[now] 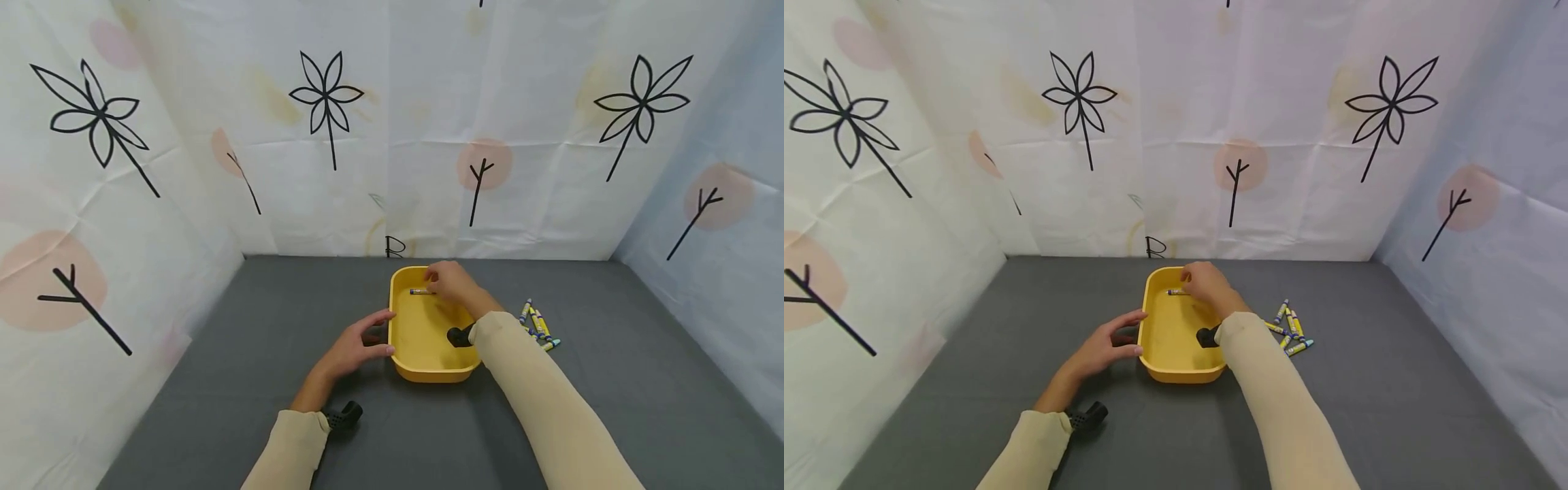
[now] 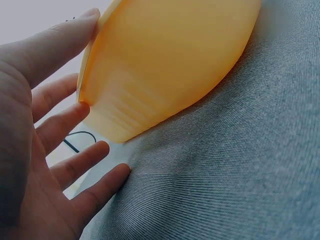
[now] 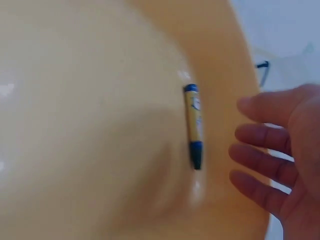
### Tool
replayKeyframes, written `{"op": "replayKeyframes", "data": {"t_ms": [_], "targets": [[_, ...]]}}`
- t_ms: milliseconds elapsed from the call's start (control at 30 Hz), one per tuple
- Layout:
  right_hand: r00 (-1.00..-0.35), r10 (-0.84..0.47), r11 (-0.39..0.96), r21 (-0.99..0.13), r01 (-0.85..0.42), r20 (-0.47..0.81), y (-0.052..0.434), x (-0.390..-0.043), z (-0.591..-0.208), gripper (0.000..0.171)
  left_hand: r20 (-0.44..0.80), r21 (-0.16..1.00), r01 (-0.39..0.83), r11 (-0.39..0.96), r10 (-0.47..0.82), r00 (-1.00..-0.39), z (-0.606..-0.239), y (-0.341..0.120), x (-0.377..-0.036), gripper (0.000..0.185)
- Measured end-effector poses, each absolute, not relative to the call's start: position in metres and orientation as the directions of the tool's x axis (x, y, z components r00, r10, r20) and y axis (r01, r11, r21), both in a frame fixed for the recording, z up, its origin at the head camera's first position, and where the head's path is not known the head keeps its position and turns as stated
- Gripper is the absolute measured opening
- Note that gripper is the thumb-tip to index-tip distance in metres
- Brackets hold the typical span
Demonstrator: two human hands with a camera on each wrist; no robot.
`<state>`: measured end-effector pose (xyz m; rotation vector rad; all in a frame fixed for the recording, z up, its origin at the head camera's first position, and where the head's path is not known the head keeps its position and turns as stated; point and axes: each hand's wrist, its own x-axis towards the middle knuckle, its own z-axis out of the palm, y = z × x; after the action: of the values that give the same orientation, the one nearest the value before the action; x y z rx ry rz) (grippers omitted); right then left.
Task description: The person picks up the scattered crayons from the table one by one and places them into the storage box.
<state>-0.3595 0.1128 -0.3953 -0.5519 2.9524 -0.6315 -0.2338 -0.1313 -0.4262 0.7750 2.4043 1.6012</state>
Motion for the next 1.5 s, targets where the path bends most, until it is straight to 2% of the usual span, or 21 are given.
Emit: {"op": "replayKeyframes", "data": {"t_ms": [200, 500, 867, 1167, 1500], "targets": [[-0.920, -0.378, 0.752, -0.546, -0.369, 0.101, 0.135, -0.349, -0.381, 0.024, 0.146, 0.892, 0.329, 0.311, 0.489, -0.860, -0.429, -0.133, -0.235, 0.064], [-0.946, -0.279, 0.710, -0.627, -0.321, 0.168, 0.175, -0.335, -0.372, 0.023, 0.160, 0.894, 0.338, 0.294, 0.494, -0.854, -0.428, -0.132, -0.235, 0.063], [-0.936, -0.311, 0.751, -0.561, -0.348, 0.165, 0.228, -0.314, -0.398, 0.020, 0.165, 0.890, 0.342, 0.303, 0.485, -0.859, -0.427, -0.133, -0.234, 0.062], [-0.920, -0.386, 0.810, -0.454, -0.370, 0.060, 0.257, -0.302, -0.412, 0.020, 0.152, 0.896, 0.329, 0.299, 0.489, -0.859, -0.427, -0.133, -0.235, 0.063], [-0.916, -0.390, 0.846, -0.429, -0.316, -0.096, 0.269, -0.301, -0.423, 0.021, 0.120, 0.900, 0.301, 0.316, 0.485, -0.866, -0.428, -0.134, -0.235, 0.063]]}}
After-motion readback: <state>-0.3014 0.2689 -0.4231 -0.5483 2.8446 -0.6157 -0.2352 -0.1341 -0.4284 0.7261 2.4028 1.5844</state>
